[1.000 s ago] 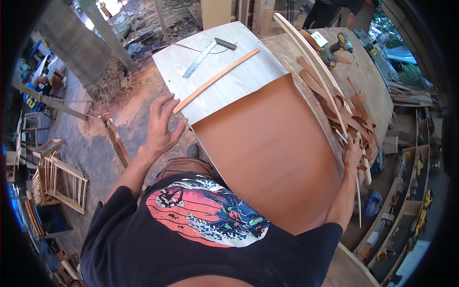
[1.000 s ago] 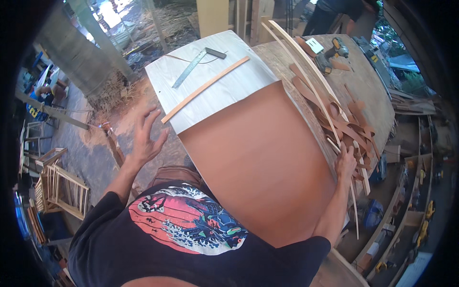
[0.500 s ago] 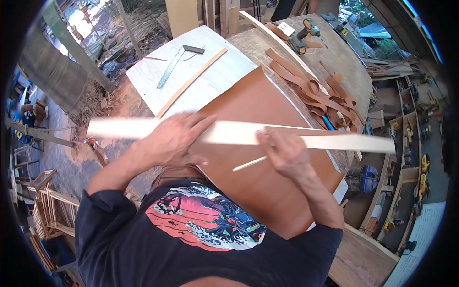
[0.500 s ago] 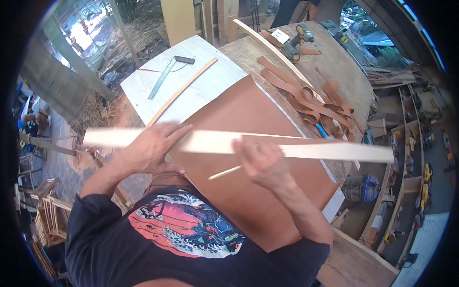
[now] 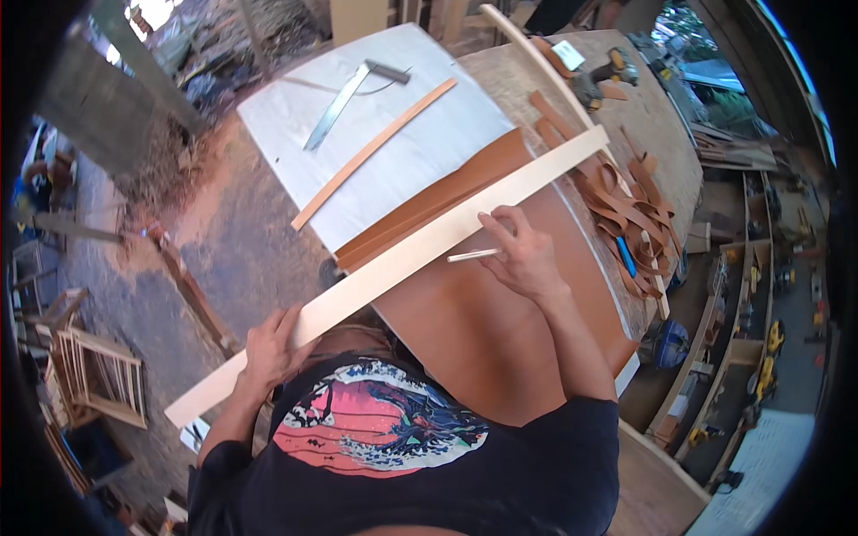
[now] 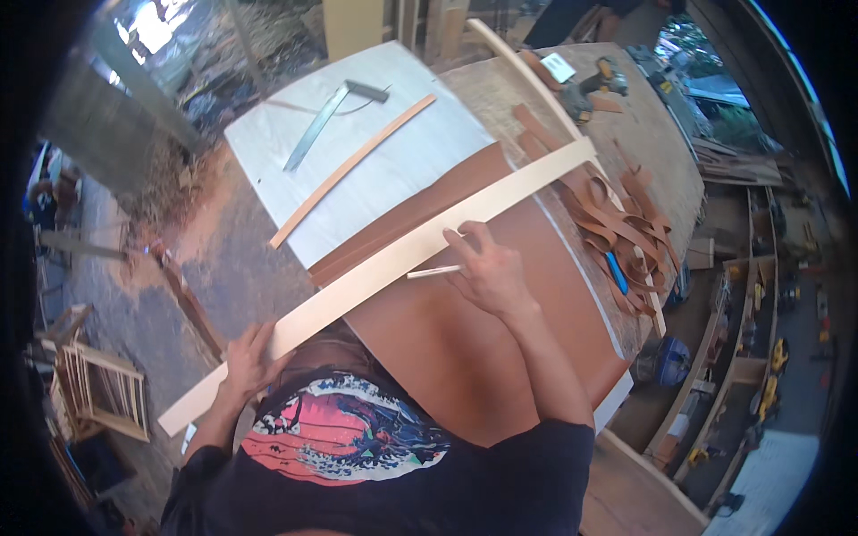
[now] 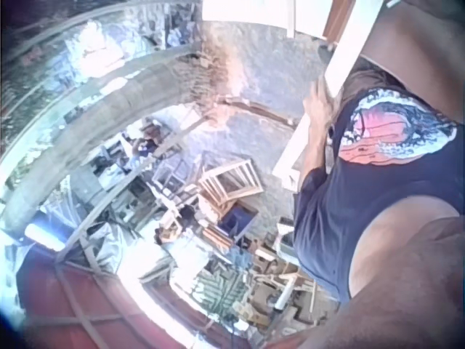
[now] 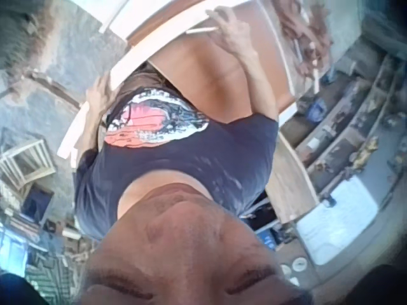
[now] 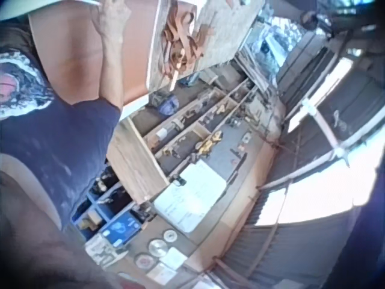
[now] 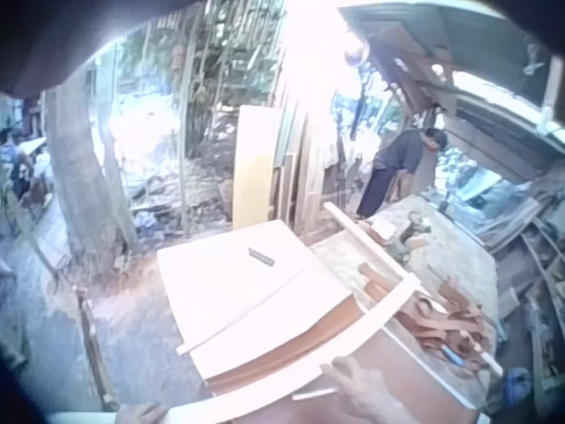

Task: Cutting strips and pieces of wood-grain laminate or veneer using a utility knife and a straight edge on a workbench.

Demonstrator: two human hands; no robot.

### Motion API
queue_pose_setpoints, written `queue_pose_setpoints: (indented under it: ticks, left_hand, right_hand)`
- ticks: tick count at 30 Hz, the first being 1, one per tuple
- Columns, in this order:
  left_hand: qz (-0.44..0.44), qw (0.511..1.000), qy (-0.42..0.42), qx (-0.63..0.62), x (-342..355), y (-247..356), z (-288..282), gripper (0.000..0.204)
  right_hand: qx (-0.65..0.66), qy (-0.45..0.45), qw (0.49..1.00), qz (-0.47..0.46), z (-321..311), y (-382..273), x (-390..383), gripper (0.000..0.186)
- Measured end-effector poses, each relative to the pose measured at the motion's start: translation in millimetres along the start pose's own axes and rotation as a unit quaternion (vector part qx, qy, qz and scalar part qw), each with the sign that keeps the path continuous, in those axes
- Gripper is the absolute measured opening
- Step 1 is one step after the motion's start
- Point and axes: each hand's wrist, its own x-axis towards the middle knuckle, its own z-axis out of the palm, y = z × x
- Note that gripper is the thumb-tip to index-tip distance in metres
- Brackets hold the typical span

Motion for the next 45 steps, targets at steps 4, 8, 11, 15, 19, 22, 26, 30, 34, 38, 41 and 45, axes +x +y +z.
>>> queue_pose_setpoints:
  ticks: [4, 8, 11, 15, 19, 22, 26, 30, 34, 38, 41, 45]
  left_hand:
    - [0.051, 0.998, 0.025, 0.0, 19.4, -0.8, 0.8, 0.072]
    - [0.07, 0.997, 0.019, -0.033, 23.1, -5.5, -3.6, 0.072]
    - [0.057, 0.996, 0.035, -0.052, 17.8, -5.6, -3.1, 0.068]
    - [-0.018, 0.99, 0.091, -0.104, 18.6, -10.0, -7.8, 0.063]
    - [-0.036, 0.978, 0.169, -0.116, 24.0, -20.1, -11.0, 0.065]
    - [-0.045, 0.975, 0.182, -0.119, 27.9, -10.5, -19.1, 0.065]
    - [-0.077, 0.97, 0.194, -0.121, 26.5, 0.9, -21.4, 0.064]
    - [-0.071, 0.969, 0.204, -0.118, 25.9, 6.4, -15.6, 0.065]
    - [-0.057, 0.975, 0.197, -0.09, 18.5, 4.1, -3.6, 0.067]
    - [-0.042, 0.988, 0.128, -0.08, 23.7, 11.5, 7.9, 0.067]
    - [0.003, 0.989, 0.118, -0.089, 30.6, 8.2, 25.8, 0.068]
    - [0.016, 0.994, 0.073, -0.075, 51.9, 4.8, 35.4, 0.068]
  right_hand:
    - [0.008, -0.022, 0.998, -0.067, -2.9, -13.6, 42.4, 0.057]
    - [0.055, 0.119, 0.99, -0.052, -27.1, -11.3, 50.5, 0.036]
    - [-0.009, 0.373, 0.928, 0.013, -32.0, 4.4, 22.8, 0.034]
    - [-0.02, 0.338, 0.938, 0.071, 13.0, 15.6, 8.4, 0.039]
    - [0.026, 0.079, 0.996, 0.037, 100.1, 16.7, 25.1, 0.045]
    - [0.025, 0.041, 0.999, 0.009, 117.6, 15.5, 39.8, 0.043]
    - [-0.017, -0.098, 0.995, 0.018, 103.4, 16.3, 50.0, 0.03]
    - [-0.024, -0.093, 0.995, 0.006, 94.0, 39.9, 33.2, 0.02]
    - [-0.094, -0.083, 0.973, 0.194, 31.6, 137.4, -23.3, 0.025]
    - [-0.32, 0.2, 0.807, 0.455, -58.7, 236.3, -102.0, 0.028]
    - [-0.124, 0.291, 0.85, 0.421, -43.1, 188.0, -64.7, 0.029]
    - [0.04, 0.236, 0.916, 0.322, 27.6, 146.7, -1.1, 0.04]
